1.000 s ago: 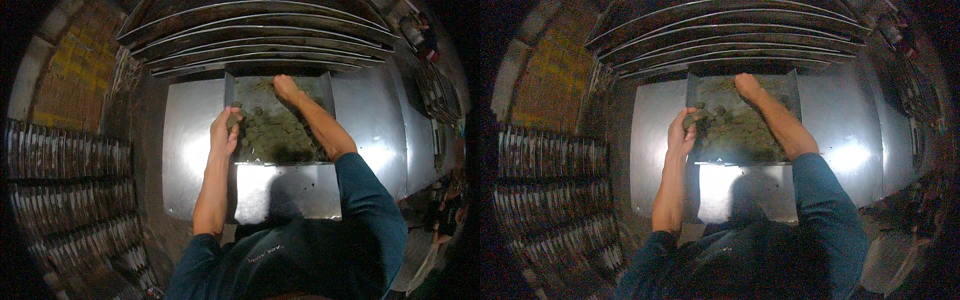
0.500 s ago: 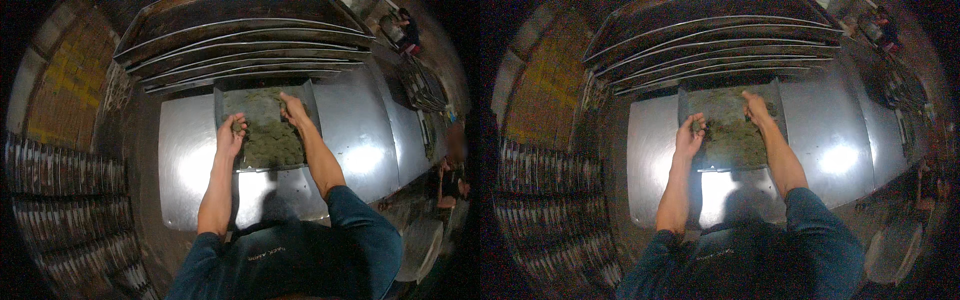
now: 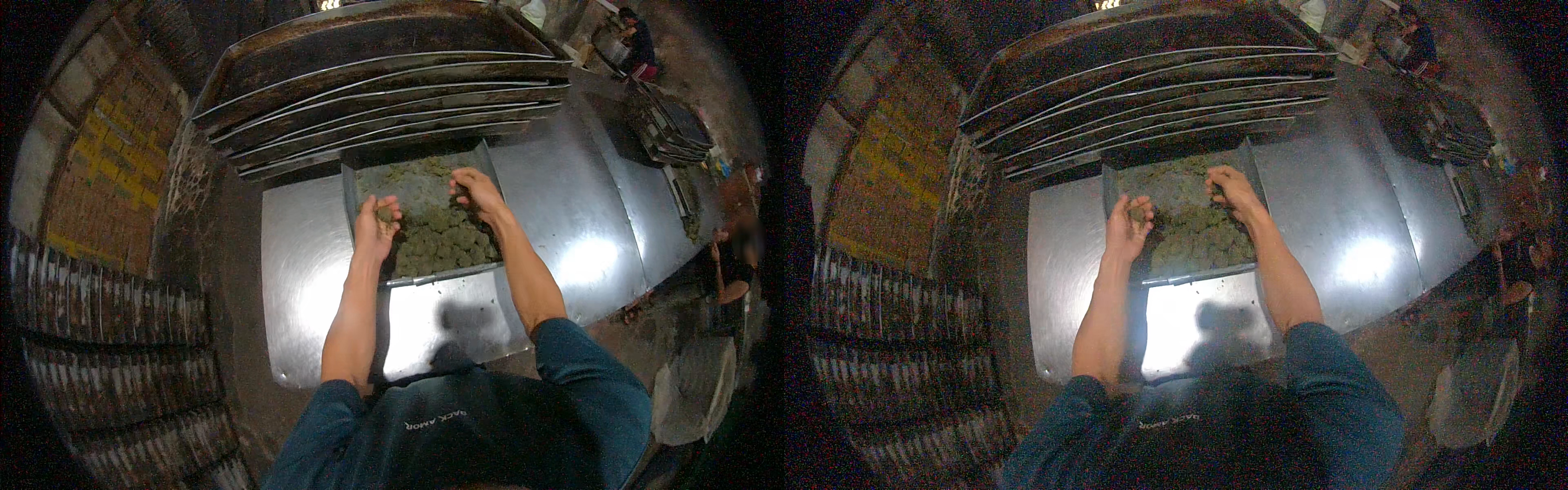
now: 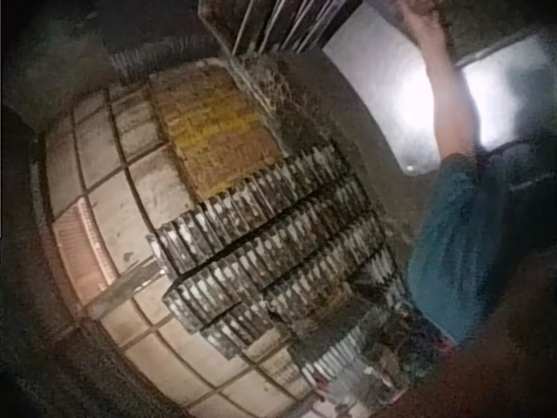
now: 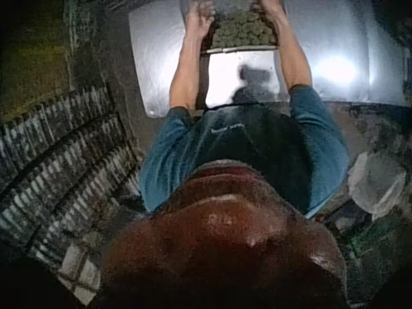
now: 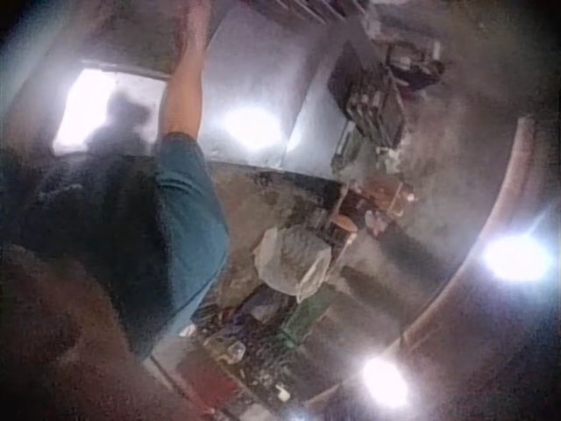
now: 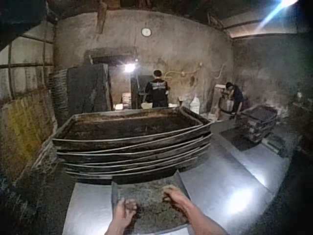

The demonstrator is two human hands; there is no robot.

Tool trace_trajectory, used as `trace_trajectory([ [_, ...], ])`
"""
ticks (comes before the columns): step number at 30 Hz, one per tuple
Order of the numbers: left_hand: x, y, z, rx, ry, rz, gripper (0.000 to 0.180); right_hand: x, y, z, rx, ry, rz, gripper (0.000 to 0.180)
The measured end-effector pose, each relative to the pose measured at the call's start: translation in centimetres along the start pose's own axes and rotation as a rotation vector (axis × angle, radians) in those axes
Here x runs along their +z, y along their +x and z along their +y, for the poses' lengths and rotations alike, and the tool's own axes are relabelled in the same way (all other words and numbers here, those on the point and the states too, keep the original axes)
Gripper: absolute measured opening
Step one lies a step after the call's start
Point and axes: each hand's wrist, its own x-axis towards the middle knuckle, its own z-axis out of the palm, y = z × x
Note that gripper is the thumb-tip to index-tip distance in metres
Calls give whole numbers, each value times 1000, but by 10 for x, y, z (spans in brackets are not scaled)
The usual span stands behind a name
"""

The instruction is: The person repeatedly takes portions of a green dough-like mixture from a metal tray and rolls them into small balls by hand. They place the formed balls back into the tray in neat rows. The process is continuous and repetitive throughout the clip.

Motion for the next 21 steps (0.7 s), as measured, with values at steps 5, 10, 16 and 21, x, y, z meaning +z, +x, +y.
trace_trajectory([
  [5,-10,-9,6,63,-69,-23,30,-25,-27,18,118,926,33,29],
  [10,-20,-8,-11,62,-146,13,34,4,-48,13,184,549,137,34],
  [16,-11,-39,-16,-75,-1,-124,28,13,-94,-2,40,305,-52,19],
  [21,-35,-56,-2,28,-8,-66,33,-2,-110,15,126,785,104,23],
])
